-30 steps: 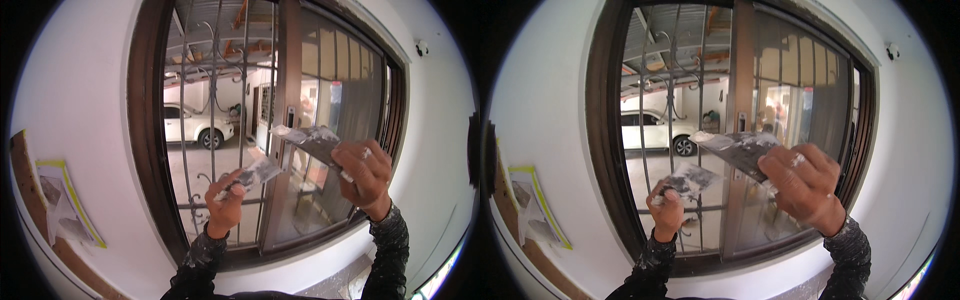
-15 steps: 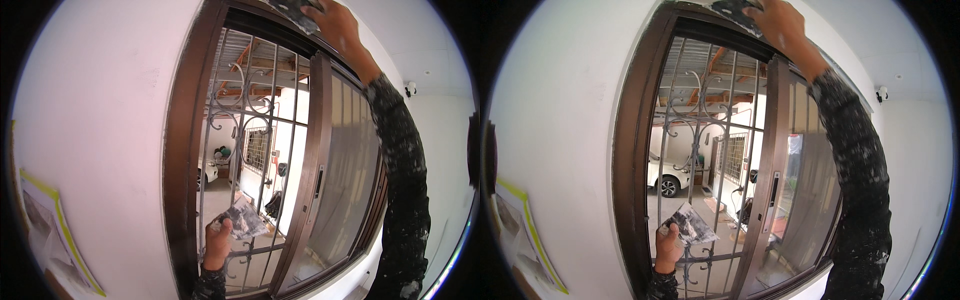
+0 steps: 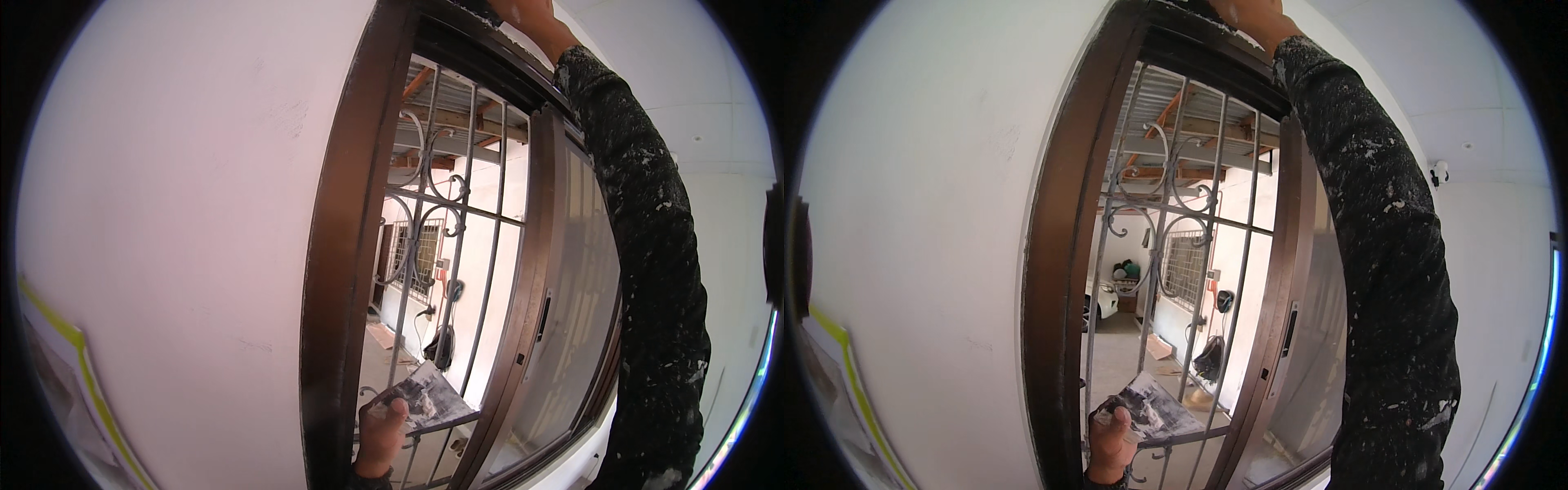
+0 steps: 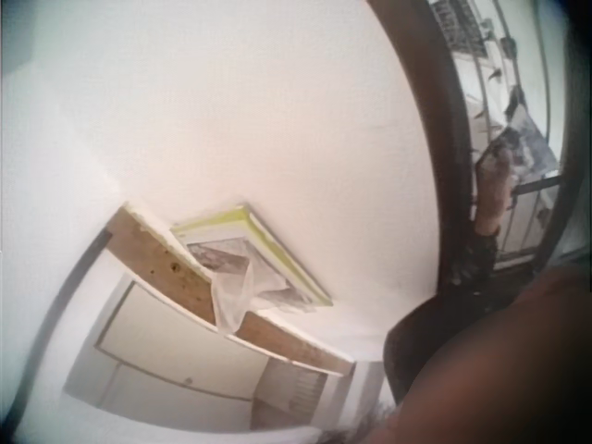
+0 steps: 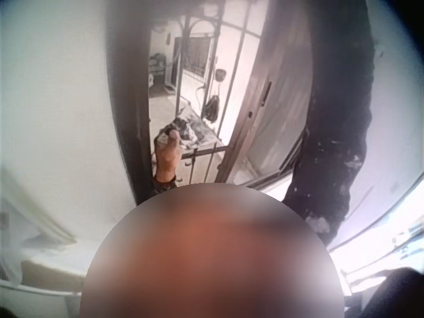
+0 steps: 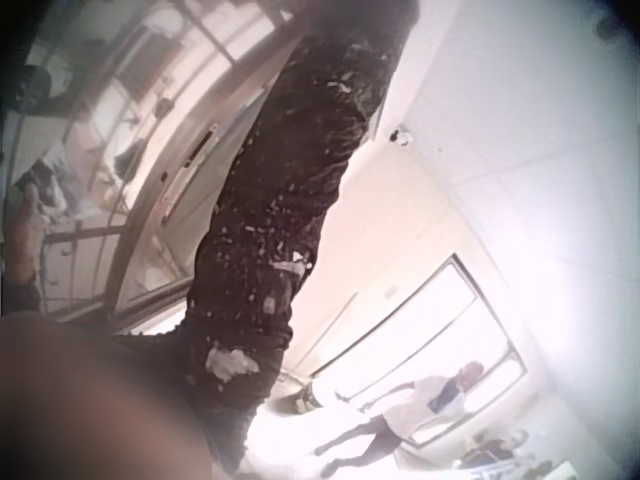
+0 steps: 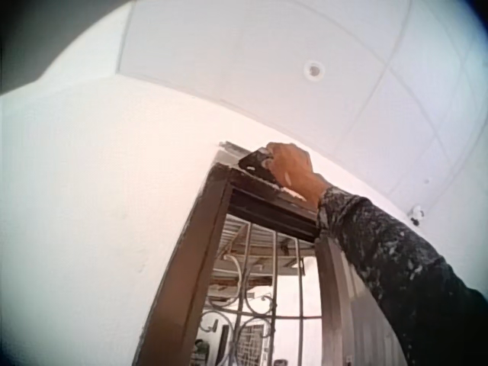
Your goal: The person applies white sealant along the top edge of a window frame using a caulking gun and a putty knife. They repeatedly smooth the bead and scrape excess material from the frame and tools while working near a metal security gate.
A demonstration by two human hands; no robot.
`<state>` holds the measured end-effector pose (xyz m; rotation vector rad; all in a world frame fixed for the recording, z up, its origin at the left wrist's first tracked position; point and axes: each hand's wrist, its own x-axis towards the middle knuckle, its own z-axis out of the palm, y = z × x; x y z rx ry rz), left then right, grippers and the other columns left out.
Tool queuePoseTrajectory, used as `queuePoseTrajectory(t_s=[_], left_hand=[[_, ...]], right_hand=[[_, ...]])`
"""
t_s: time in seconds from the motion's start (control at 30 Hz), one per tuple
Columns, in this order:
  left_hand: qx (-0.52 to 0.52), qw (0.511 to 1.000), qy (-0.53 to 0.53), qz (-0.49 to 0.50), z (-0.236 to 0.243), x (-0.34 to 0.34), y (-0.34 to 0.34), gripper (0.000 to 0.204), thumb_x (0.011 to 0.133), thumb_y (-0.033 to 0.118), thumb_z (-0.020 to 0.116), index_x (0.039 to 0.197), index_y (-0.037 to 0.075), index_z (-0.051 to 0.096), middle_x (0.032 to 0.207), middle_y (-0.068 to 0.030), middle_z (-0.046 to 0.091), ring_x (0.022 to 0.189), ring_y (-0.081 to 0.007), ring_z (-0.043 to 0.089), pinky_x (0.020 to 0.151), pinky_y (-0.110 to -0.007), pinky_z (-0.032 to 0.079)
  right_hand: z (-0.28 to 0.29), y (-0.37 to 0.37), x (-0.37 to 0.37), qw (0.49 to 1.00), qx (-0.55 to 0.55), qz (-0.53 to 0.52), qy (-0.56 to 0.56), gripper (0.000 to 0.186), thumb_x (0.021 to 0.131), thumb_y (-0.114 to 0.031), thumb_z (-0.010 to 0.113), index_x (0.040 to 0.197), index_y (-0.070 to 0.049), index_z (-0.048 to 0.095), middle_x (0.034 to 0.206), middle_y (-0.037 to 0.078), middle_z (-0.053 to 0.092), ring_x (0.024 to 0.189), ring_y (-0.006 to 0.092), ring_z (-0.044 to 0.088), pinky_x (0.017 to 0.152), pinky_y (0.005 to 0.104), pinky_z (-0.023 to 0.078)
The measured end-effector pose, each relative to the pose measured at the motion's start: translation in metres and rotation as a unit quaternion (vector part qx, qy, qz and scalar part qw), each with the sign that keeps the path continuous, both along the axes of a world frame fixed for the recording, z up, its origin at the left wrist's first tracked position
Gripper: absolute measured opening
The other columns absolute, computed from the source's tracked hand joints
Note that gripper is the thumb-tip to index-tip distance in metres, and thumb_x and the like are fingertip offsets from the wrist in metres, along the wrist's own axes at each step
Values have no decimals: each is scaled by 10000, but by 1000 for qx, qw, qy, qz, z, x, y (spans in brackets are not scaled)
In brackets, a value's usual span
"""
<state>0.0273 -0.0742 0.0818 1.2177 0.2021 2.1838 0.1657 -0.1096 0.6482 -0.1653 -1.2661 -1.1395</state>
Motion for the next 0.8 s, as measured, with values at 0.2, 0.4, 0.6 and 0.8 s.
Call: queuePoseTrajectory(t_s=[0.2,0.4,0.6,0.8], left_hand=[[-13,1000,11,25,-7,-6,2,425,935,249,700,1187,-75,594,1110,-155,686,1016,-271,682,940,-436,533],[18,1000,6,13,-4,1,-1,431,962,261,693,1197,-94,629,1039,-87,702,915,-124,645,838,-271,505],[1,1000,-3,25,-4,1,-1,422,958,269,703,1178,-85,643,957,-40,681,828,-91,599,766,-246,472],[7,1000,-6,16,-4,1,0,452,952,286,709,1198,-85,632,960,-37,676,834,-93,597,774,-253,475]], right_hand=[[4,-4,-6,1000,-1,21,1,287,858,-241,626,986,15,654,950,307,673,941,477,641,818,536,505],[28,4,1,999,4,40,9,305,849,-242,605,1009,11,664,936,303,674,928,490,637,818,529,502],[41,11,37,1000,17,9,-3,369,832,-269,652,1069,14,657,977,252,697,956,480,642,854,518,500],[-3,19,54,930,-98,340,-102,161,854,-106,732,926,12,650,721,53,598,638,136,536,614,318,464]])
